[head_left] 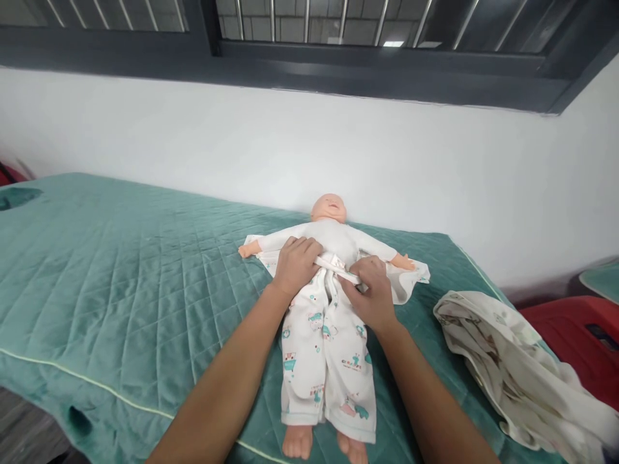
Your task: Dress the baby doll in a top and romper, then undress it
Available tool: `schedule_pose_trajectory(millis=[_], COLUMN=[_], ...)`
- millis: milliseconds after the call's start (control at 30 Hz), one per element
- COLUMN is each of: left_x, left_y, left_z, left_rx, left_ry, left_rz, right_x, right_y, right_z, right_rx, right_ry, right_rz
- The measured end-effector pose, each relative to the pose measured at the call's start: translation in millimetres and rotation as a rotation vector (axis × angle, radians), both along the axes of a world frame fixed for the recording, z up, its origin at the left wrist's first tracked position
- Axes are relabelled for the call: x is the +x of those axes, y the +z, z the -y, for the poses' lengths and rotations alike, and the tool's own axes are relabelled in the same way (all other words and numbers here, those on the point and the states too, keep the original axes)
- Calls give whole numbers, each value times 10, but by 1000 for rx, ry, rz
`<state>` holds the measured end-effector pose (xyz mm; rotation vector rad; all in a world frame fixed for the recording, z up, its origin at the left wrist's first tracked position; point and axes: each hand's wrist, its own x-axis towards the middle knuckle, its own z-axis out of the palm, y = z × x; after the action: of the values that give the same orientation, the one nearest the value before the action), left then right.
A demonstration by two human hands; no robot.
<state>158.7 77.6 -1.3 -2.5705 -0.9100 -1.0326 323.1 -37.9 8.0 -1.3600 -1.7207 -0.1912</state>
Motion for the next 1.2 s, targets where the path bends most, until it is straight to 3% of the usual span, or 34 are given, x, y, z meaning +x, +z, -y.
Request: schedule_pose_trajectory(millis=[300,433,567,733,933,1200], left_x=[-111,-182,-255,-304,-298,-288], left_y=[-91,-174,-257,-303,-253,-267], left_z=[53,234,498,704,667,625], left_rx=[-67,-66,-51,-210,-421,-460], left_ry=[86,72,71,138,176,205], left_rz=[149,315,437,475,437,422], right_x=[33,47,58,92,131,92], right_y=[-29,-17,-6,-49,-87,-103], right_z=[-7,-30,-47,-74,-41,225], right_rx=[-230,-315,-366,-311,-175,-225], right_ry=[-185,-250,-210,-147,-17,-64], right_rz=[-35,-7,-79,-107,-117,-72])
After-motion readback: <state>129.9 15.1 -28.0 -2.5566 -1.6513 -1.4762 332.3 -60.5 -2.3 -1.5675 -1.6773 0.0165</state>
